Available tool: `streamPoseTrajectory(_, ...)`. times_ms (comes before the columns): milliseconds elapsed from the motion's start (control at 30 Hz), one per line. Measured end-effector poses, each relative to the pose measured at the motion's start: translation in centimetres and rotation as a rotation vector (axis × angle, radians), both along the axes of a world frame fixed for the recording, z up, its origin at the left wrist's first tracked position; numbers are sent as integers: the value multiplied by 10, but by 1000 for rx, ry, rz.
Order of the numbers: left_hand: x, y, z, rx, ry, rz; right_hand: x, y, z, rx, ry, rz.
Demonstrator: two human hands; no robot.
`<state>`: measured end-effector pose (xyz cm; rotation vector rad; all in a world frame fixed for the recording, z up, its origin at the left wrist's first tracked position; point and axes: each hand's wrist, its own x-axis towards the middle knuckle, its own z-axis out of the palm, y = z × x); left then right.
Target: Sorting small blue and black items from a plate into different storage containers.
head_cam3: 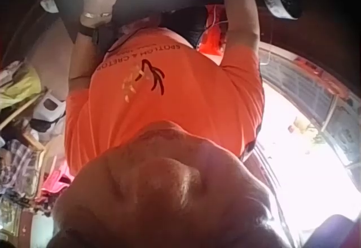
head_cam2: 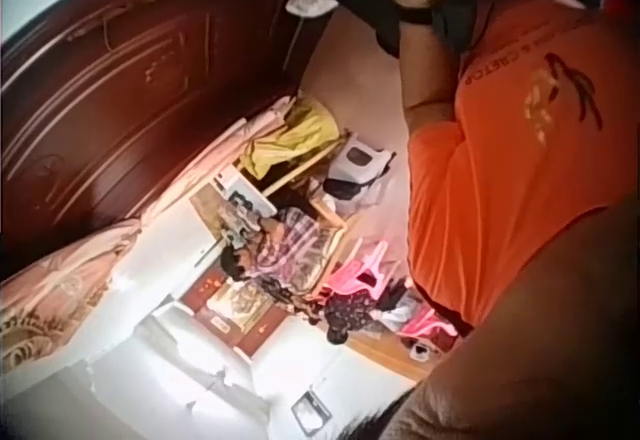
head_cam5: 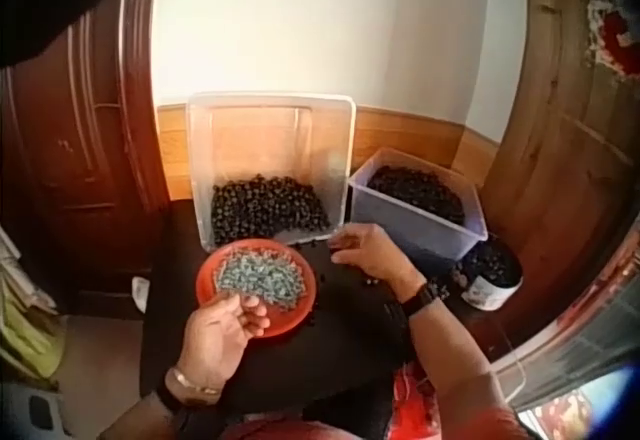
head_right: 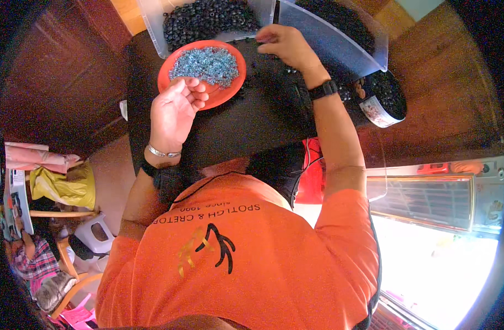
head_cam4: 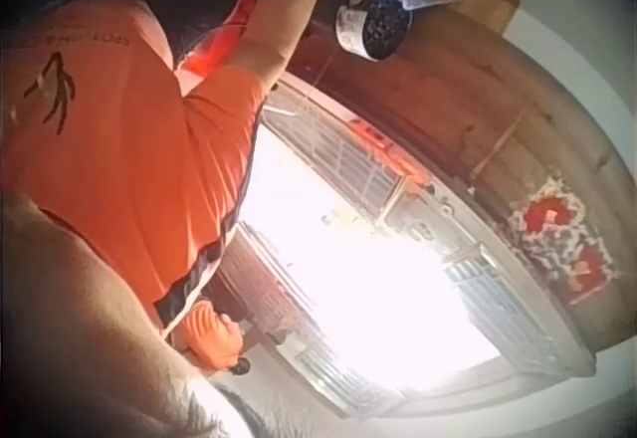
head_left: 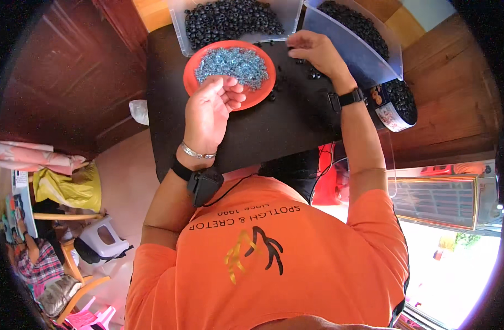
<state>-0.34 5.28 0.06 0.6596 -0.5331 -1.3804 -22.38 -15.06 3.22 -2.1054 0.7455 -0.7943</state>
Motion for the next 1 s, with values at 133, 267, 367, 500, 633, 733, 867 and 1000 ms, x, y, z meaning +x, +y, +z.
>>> streamPoseTrajectory(133, -1, 3, 6, -30, -30, -41, 56, 51, 23, 247, -191, 457)
streamPoseTrajectory(267, -2, -2, 4, -33, 8, -45, 80, 71, 11, 279, -272, 554)
streamPoseTrajectory(367, -3, -1, 2, -18, 44, -29, 85, 79, -2, 319, -311, 513)
streamPoseTrajectory(500, -5, 0, 2, -73, 33, -6, 83, 85, 1, 277, -315, 549)
streamPoseTrajectory(633, -6, 2, 5, -70, 29, 49, 82, 87, -1, 222, -345, 507)
streamPoseTrajectory(733, -7, 4, 8, -81, 25, 50, 79, 82, -3, 177, -359, 489)
streamPoseTrajectory(867, -8, 4, 8, -95, -27, 41, 75, 81, 3, 133, -290, 475)
streamPoseTrajectory(1000, -8, 3, 6, -84, -33, 32, 78, 82, 3, -25, -321, 555)
